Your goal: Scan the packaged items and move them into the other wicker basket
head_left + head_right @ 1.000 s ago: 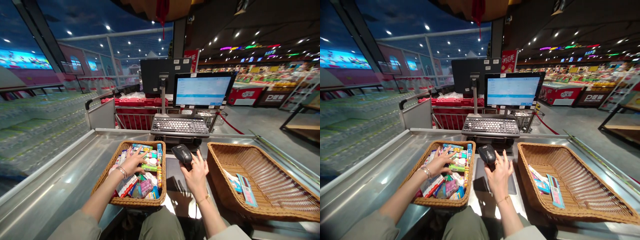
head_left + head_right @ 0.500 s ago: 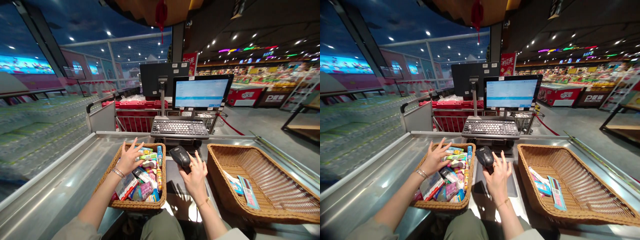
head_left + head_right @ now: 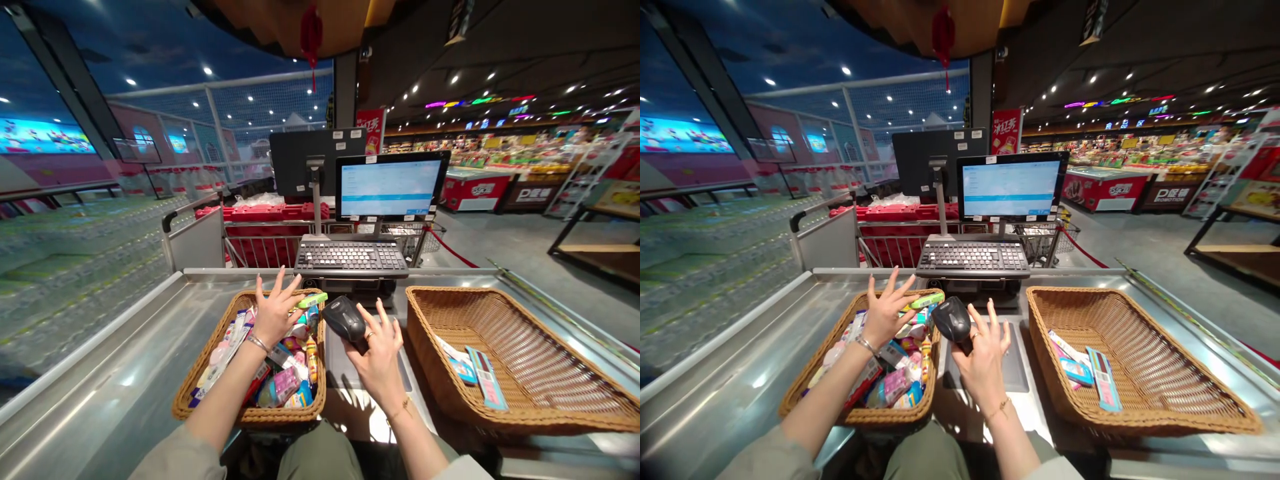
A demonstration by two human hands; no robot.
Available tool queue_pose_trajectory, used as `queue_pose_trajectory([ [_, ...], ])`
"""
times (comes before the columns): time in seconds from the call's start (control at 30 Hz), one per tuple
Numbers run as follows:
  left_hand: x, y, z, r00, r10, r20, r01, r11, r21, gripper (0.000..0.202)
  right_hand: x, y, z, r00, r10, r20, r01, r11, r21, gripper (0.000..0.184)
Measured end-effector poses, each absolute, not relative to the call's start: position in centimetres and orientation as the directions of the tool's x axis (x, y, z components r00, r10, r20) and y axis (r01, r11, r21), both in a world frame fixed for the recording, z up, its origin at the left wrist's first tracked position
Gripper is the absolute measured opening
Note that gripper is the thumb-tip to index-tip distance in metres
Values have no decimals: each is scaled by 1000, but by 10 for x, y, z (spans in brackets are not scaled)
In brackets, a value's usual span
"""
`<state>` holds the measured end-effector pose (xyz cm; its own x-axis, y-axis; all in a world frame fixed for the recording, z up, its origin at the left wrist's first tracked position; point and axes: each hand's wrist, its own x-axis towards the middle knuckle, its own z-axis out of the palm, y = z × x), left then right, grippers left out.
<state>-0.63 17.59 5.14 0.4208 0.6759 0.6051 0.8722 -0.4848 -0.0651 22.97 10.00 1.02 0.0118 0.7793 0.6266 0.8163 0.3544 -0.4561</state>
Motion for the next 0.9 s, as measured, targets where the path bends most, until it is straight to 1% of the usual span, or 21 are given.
queue_pose_trajectory([
  [0.33,-1,183,47,432,658,617,873,-477,-103,22,232,96,15,-18,774,633,806,386,-449,24],
  [0.9,11,186,52,423,661,619,878,-469,-98,23,239,94,16,-38,743,668,814,411,-411,24],
])
